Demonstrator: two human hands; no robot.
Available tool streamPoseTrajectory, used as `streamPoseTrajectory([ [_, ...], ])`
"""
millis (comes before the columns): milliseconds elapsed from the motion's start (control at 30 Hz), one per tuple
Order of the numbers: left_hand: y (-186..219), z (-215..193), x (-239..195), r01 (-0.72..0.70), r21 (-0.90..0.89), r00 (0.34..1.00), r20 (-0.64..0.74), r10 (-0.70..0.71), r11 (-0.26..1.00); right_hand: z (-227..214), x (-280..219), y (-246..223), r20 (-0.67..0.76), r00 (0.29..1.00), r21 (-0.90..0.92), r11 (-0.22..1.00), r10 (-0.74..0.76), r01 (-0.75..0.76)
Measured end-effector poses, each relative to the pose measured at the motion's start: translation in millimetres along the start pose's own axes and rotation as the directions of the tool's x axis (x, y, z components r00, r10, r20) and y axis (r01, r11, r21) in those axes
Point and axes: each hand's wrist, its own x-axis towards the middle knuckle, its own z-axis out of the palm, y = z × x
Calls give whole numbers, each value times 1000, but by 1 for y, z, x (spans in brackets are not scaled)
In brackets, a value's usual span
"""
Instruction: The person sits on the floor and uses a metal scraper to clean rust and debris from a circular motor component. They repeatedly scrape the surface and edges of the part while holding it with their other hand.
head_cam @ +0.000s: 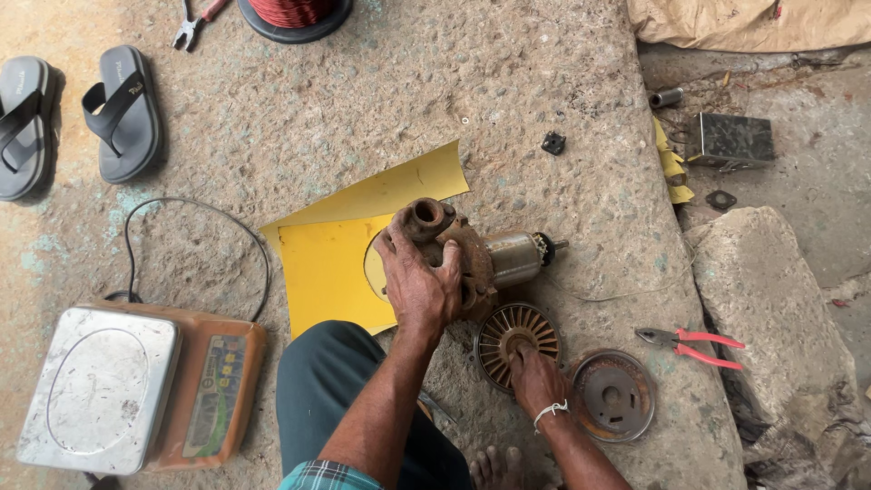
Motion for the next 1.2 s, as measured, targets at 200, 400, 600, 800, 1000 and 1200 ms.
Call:
streamPoseTrajectory([
  [200, 1, 1, 0, -8, -7, 999, -31, 8, 1000, -9, 13, 23, -97, 985, 132, 979, -140, 152],
  [400, 5, -2, 0, 9, 11, 1000, -19, -9, 1000, -36, -5, 43, 301, 945, 719, 622, 126, -311],
  [600, 3, -5, -2, -11, 19, 1000, -27, 11, 1000, -40, -25, 55, 364, 918, 747, 538, 160, -390],
  [800, 2, -4, -2, -32, 7, 999, -38, 33, 999, -51, 0, 104, 45, 967, 573, 786, 251, -231],
  [1000, 4, -4, 2, 32, 24, 999, 20, -32, 999, -70, 9, 167, -136, 948, 168, 950, 288, -264],
  [1200, 0, 0, 2, -3, 23, 1000, -7, 3, 1000, -61, -8, 158, -190, 951, 133, 966, 245, -222],
])
